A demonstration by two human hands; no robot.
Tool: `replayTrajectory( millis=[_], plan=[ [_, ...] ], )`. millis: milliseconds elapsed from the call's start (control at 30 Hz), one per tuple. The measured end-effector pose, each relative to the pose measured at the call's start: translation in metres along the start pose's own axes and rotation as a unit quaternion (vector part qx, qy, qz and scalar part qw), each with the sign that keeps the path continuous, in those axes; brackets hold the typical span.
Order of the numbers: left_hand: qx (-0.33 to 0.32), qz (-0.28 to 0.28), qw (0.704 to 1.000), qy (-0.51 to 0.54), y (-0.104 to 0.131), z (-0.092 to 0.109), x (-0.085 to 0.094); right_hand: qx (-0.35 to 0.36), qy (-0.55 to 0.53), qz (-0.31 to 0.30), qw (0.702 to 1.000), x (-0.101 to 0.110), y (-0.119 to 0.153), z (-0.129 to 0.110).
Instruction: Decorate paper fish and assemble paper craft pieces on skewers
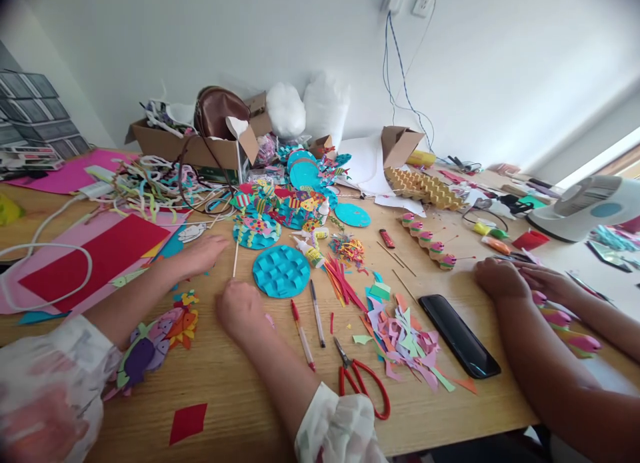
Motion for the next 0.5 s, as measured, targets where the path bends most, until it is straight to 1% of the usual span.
replayTrajectory(
  millis=[100,200,367,500],
  plan=[
    [-0.019,0.002,1.000,0.010,-0.010,-0.008,-0.016,-0.014,0.005,0.012,1.000,-0.005,-0.005,-0.002],
    [-0.033,0.012,0.999,0.020,-0.015,-0.015,-0.024,-0.026,0.009,0.017,0.999,-0.007,-0.007,0.001],
    [-0.040,0.021,0.998,0.039,-0.018,-0.018,-0.029,-0.024,0.016,0.002,1.000,-0.012,-0.014,0.009],
    [-0.021,0.027,0.998,0.050,-0.017,-0.016,-0.029,-0.026,0.017,-0.009,0.999,-0.014,-0.017,0.009]
  ],
)
Point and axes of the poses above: each hand's wrist, its own y-axis away from the middle knuckle, its own x-axis out of the back of the hand, z = x × y, the point moved 2 cm from there along -y, towards the middle knuckle
